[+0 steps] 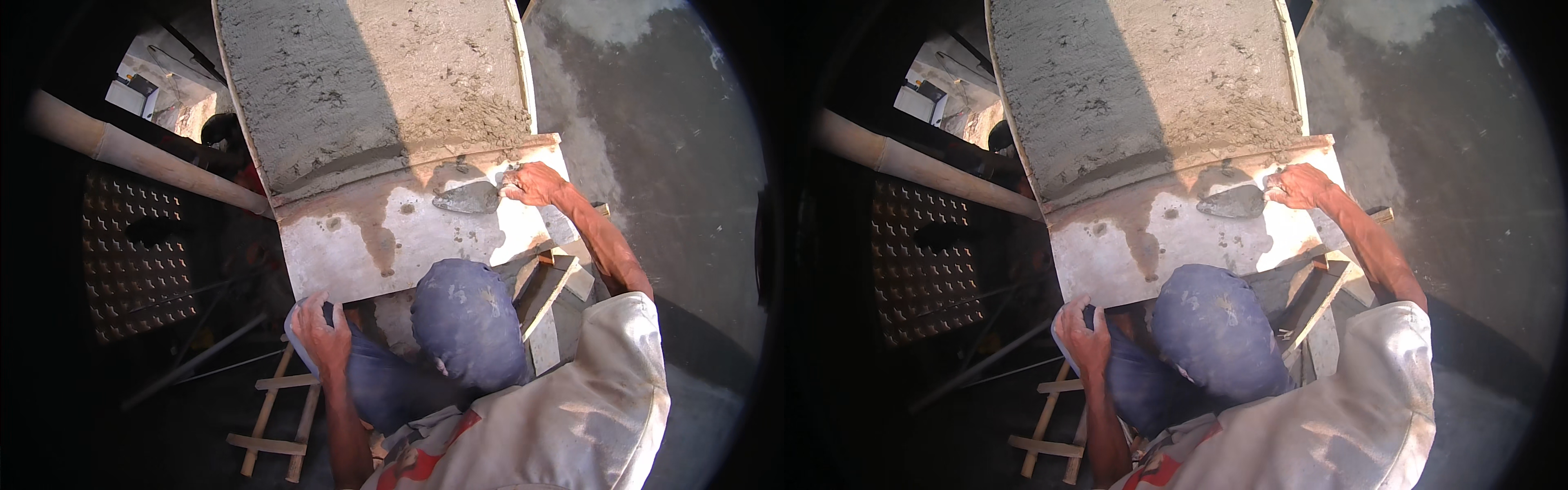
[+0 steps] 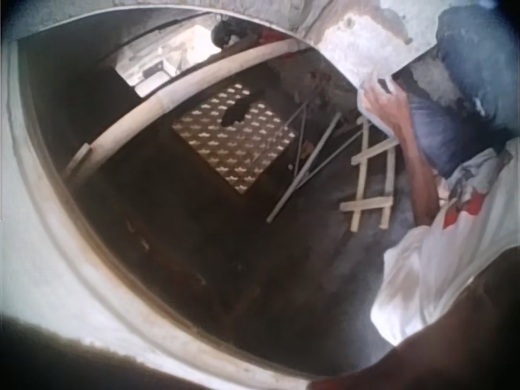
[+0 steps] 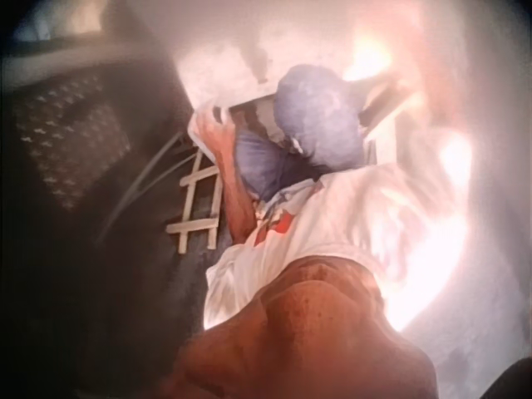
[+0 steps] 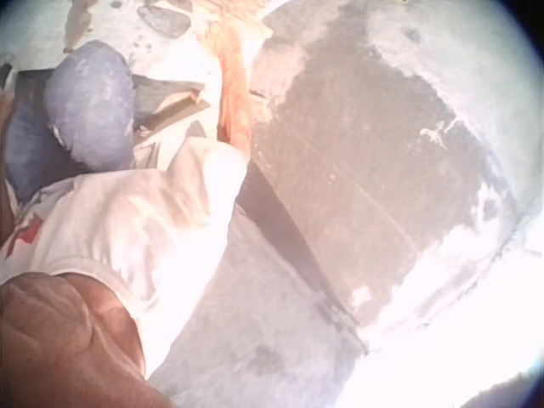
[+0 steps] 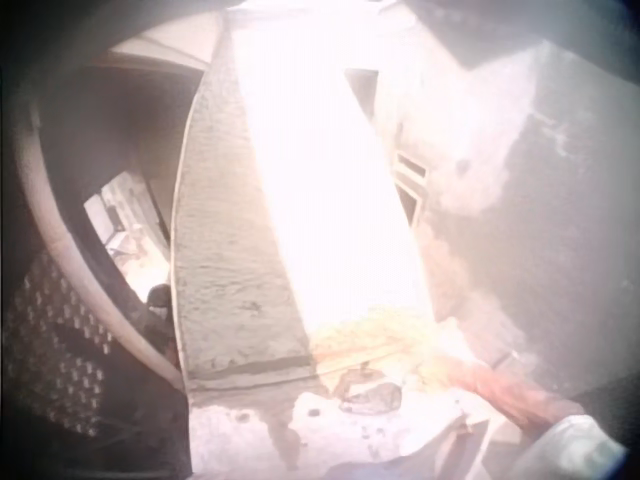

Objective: The person scoops cement from a bucket using a trowel and spreads it onto a wooden platform. They then place red bricks onto the cement layer, adjusting their positions and tapping them to level the surface. The person continues to apply cement between the bricks to secure them in place.

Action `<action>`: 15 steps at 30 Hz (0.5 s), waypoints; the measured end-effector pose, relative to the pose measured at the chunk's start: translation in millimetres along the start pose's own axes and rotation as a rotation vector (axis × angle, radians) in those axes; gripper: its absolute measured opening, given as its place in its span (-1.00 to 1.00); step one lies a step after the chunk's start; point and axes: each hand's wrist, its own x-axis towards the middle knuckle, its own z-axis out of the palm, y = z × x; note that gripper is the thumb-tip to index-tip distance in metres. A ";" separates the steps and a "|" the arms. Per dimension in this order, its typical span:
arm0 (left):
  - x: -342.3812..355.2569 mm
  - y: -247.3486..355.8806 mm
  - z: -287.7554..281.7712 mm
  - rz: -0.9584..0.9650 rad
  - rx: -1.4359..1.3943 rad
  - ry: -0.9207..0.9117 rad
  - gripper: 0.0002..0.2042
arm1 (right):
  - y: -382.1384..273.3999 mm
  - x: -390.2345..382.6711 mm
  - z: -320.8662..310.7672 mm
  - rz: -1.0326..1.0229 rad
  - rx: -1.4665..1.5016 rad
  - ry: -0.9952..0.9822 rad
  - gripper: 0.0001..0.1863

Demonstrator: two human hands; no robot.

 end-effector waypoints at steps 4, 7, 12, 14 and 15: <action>0.1 -2.0 1.0 -0.008 0.032 -0.021 -0.67 | 23.8 5.0 16.5 0.046 0.032 0.118 -0.45; 2.3 -2.6 0.3 0.006 0.035 -0.022 -0.66 | 42.2 19.8 5.9 0.110 -0.027 0.104 -0.43; 1.0 -0.5 -2.7 -0.013 0.031 -0.001 -0.66 | 57.3 10.9 -20.2 0.128 0.161 0.272 -0.36; 1.1 -0.3 -3.3 -0.016 0.040 0.020 -0.66 | 45.6 -4.4 -13.3 0.172 0.282 0.428 -0.38; 1.3 -0.3 -3.7 -0.013 0.026 0.021 -0.66 | 38.4 -13.5 -7.7 0.265 0.435 0.359 -0.44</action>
